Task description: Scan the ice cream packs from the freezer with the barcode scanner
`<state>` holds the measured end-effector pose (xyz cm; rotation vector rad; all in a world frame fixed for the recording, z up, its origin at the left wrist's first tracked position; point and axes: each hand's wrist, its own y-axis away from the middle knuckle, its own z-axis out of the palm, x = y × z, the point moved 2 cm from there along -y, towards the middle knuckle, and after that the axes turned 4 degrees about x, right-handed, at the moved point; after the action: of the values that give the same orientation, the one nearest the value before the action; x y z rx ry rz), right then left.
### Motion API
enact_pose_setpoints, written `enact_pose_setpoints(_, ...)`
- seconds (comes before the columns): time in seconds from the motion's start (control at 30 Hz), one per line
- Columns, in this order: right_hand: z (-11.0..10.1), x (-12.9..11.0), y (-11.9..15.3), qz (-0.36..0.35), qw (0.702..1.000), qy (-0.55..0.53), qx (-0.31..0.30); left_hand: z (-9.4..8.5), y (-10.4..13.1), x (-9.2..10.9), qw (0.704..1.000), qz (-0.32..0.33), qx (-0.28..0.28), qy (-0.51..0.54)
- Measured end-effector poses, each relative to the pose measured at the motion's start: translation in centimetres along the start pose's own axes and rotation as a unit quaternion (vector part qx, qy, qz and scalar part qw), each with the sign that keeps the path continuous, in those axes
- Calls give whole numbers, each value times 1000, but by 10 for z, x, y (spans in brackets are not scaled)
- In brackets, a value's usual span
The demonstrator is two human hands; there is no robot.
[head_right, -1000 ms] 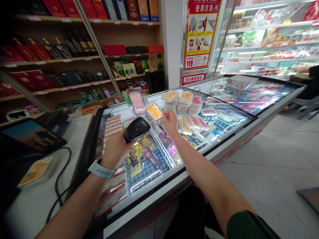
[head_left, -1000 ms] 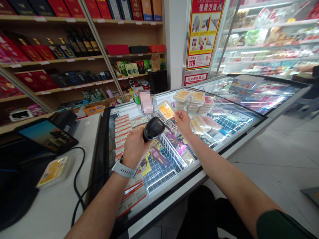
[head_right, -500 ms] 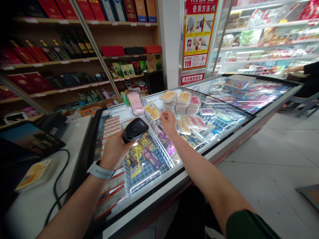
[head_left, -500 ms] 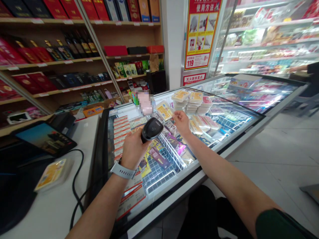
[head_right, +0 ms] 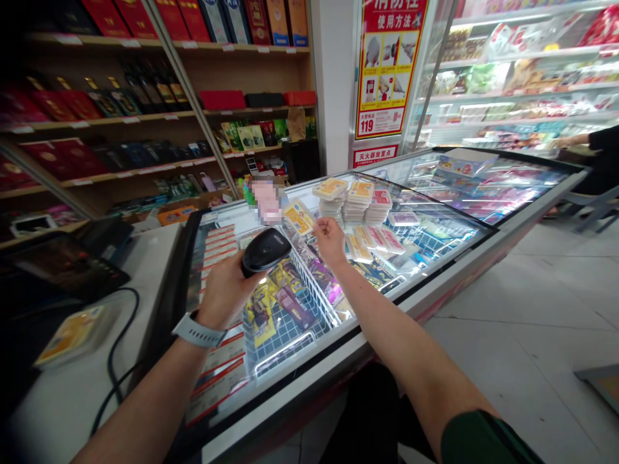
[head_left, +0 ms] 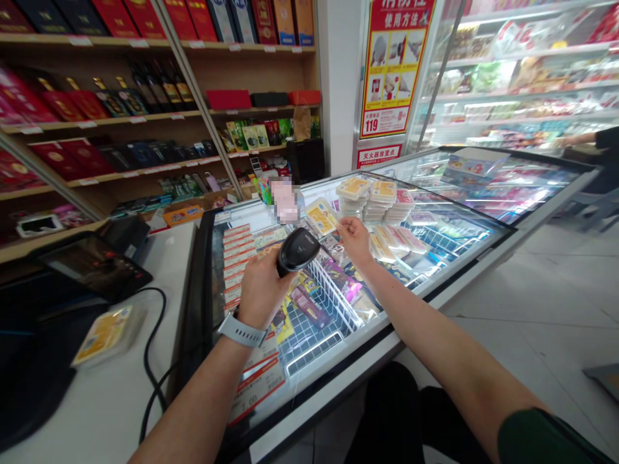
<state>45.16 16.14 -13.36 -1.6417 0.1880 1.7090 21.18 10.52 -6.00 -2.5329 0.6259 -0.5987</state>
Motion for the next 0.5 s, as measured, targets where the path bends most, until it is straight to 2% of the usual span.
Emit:
enact_pose_setpoints(0.17, 1, 1, 2, 21, 1000, -4, 1, -3, 0, 0, 1000, -1, 9, 13)
enact_pose_setpoints(0.37, 11, 1, 11, 104, 993, -22, -45, -8, 1, 3, 1000, 4, 18, 25)
enact_pose_setpoints(0.5, 11, -4, 16, 146, 987, -60, -43, -10, 2, 3, 1000, -1, 19, 14)
